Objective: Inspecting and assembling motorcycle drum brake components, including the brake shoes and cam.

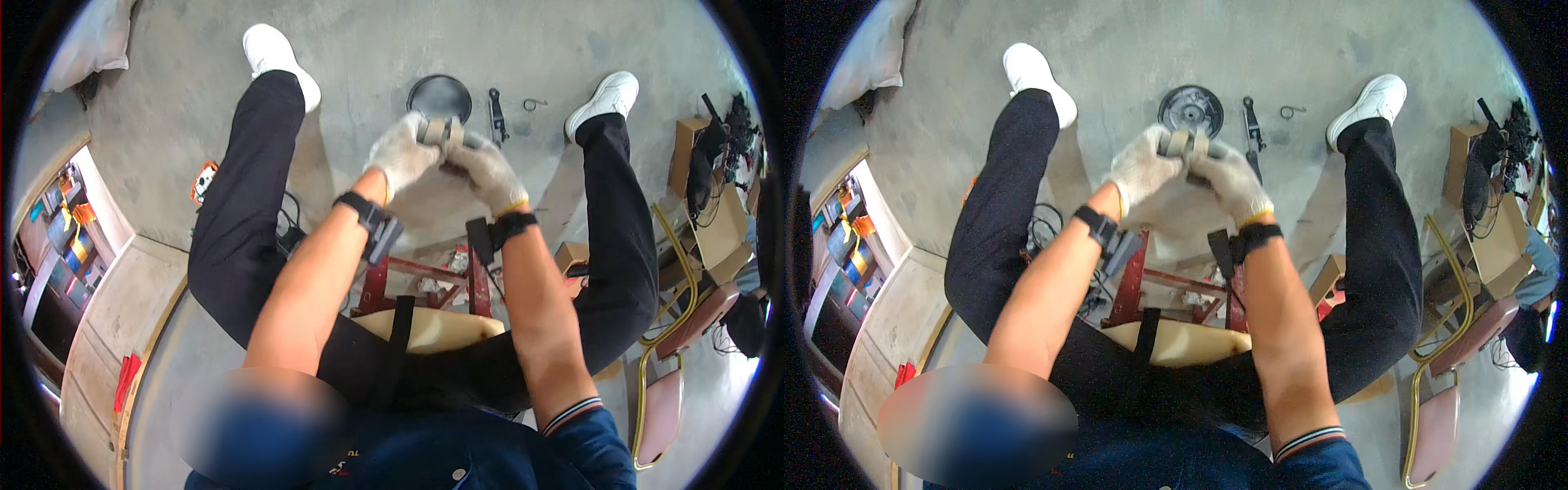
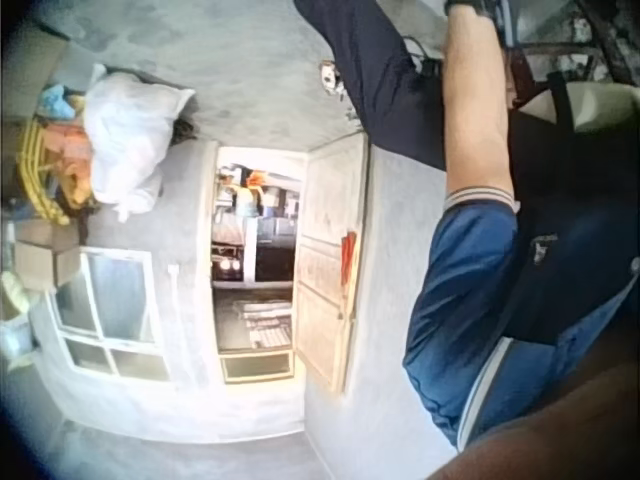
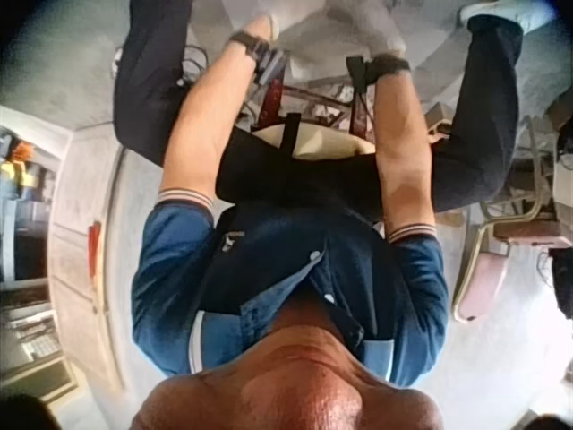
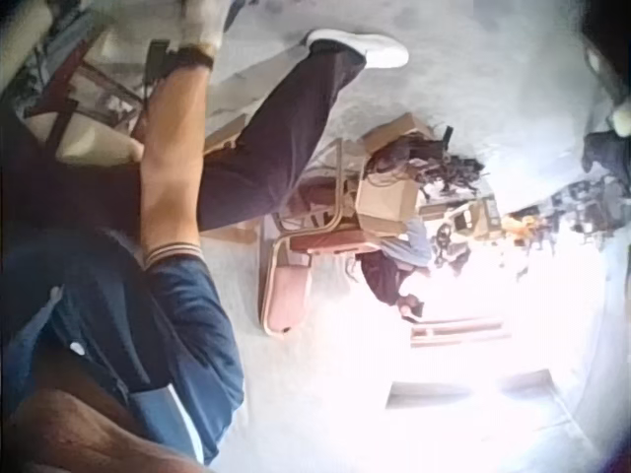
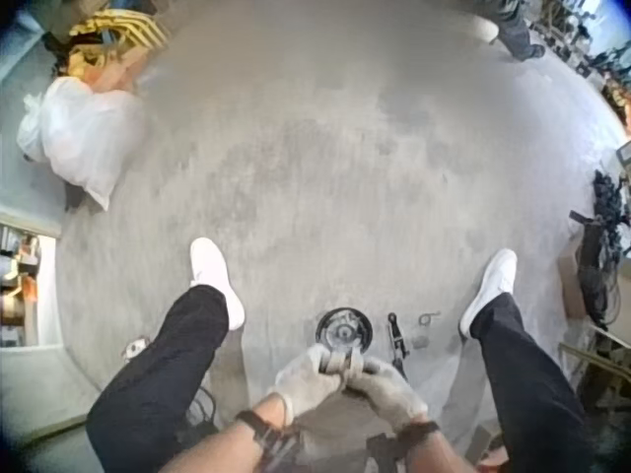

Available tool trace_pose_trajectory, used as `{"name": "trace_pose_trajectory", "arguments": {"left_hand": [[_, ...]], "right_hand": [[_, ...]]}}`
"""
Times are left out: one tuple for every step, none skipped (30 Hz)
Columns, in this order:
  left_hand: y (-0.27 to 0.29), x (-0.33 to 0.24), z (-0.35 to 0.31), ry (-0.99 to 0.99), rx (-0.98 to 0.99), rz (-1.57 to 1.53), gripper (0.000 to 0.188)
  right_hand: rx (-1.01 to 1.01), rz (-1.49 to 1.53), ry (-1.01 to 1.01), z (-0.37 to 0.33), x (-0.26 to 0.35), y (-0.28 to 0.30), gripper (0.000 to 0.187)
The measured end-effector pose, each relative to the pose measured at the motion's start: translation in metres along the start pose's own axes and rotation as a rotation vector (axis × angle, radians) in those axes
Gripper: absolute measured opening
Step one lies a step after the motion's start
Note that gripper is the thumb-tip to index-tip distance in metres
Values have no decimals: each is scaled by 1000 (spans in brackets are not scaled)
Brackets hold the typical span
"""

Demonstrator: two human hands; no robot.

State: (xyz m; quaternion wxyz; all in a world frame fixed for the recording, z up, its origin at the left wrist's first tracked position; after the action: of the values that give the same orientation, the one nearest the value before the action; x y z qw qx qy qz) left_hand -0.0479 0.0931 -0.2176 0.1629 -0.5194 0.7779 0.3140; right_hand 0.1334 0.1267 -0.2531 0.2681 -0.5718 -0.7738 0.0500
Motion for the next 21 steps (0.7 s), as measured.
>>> {"name": "trace_pose_trajectory", "arguments": {"left_hand": [[2,-6,9,-57,-9,41,50],[7,-15,17,-77,-5,116,51],[11,-20,26,-93,2,190,52],[19,-11,35,-94,14,92,54],[21,-3,43,-101,25,-10,56],[22,-12,48,-112,62,16,56],[31,-17,53,-125,87,55,56],[32,-1,69,-142,55,103,57],[32,-6,74,-147,52,148,59],[30,-5,80,-153,64,174,59],[29,-5,84,-159,74,201,60],[28,3,85,-155,71,203,60],[27,11,83,-148,51,148,60],[27,18,83,-141,30,93,60],[25,13,81,-143,33,87,60],[21,9,77,-107,55,88,60],[18,6,75,-72,78,89,60],[18,8,76,-83,59,97,60],[18,11,77,-81,55,99,60],[17,14,79,-72,48,120,60],[18,15,79,-60,43,141,60]], "right_hand": [[-27,-64,28,6,6,7,30],[-43,-120,57,14,12,15,33],[-57,-175,79,19,17,20,36],[-21,-133,54,16,30,5,40],[5,-94,32,13,45,-5,44],[-43,-245,51,14,54,1,47],[-76,-395,84,18,64,2,50],[-92,-469,30,21,69,2,51],[-96,-470,24,25,71,7,51],[-125,-494,2,29,72,11,51],[-153,-518,-19,32,72,15,51],[-147,-539,-16,35,73,12,52],[-140,-539,-15,36,73,10,52],[-133,-549,-36,36,71,7,53],[-136,-564,-63,35,70,9,54],[-141,-568,-66,38,66,15,54],[-134,-547,-28,42,60,21,55],[-118,-522,14,45,57,19,55],[-114,-522,15,47,53,18,55],[-122,-489,40,49,50,18,57],[-128,-454,62,51,47,17,59]]}}
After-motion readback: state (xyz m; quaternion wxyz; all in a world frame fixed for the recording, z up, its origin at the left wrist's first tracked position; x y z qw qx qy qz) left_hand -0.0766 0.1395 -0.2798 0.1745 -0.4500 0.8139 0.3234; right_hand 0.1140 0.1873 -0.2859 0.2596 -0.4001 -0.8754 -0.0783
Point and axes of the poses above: each hand's wrist, its own z-axis towards the middle knuckle, its own y-axis out of the back of the hand, x = y × z, the point moved 3 cm from there along z, towards the middle knuckle, and after that the axes turned 7 degrees about -y, right-handed, at the moved point
